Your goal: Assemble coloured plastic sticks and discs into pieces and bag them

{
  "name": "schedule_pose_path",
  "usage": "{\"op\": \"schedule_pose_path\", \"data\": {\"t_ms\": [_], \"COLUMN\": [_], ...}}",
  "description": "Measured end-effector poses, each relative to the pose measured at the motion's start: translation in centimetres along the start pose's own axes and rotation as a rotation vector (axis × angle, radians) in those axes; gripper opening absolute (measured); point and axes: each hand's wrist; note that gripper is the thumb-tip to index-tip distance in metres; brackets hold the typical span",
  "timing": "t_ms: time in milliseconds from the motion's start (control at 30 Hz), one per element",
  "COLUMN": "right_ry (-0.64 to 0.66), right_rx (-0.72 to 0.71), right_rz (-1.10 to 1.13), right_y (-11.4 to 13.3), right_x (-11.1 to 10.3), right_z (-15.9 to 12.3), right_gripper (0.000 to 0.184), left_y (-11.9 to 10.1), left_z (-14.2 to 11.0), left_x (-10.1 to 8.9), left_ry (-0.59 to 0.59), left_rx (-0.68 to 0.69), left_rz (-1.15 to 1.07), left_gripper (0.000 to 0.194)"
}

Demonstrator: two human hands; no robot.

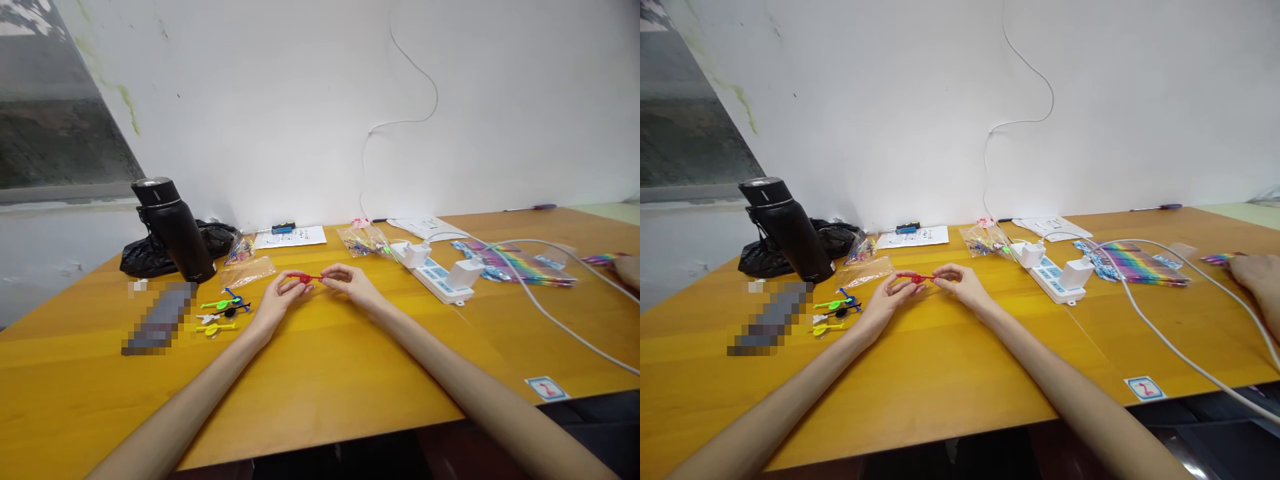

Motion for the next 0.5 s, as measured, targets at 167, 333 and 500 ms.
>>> {"op": "schedule_pose_path", "data": {"t_ms": [167,333,500], "right_ry": [0.041,0.023,0.008], "right_rx": [0.017,0.016,0.028], "right_rz": [0.004,-0.017,-0.057], "right_y": [-0.14,0.02,-0.07], "right_x": [0.34,0.64,0.61], "right_z": [-0.03,-0.22,-0.25], "right_gripper": [0.031,0.03,0.029], "left_y": [0.06,-0.08,-0.23], "left_z": [-0.02,-0.11,-0.16], "left_x": [-0.1,0.05,0.16], "left_ry": [0.001,0.001,0.006], "left_rx": [0.002,-0.012,-0.004], "left_rz": [0.032,0.051,0.063], "left_gripper": [0.044,0.044,0.044]}}
Point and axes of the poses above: each hand's wrist, its own z-axis towards the middle knuckle, its own x-axis out of the palm, y = z × x, and after that the axes turned 9 degrees about x, right-handed
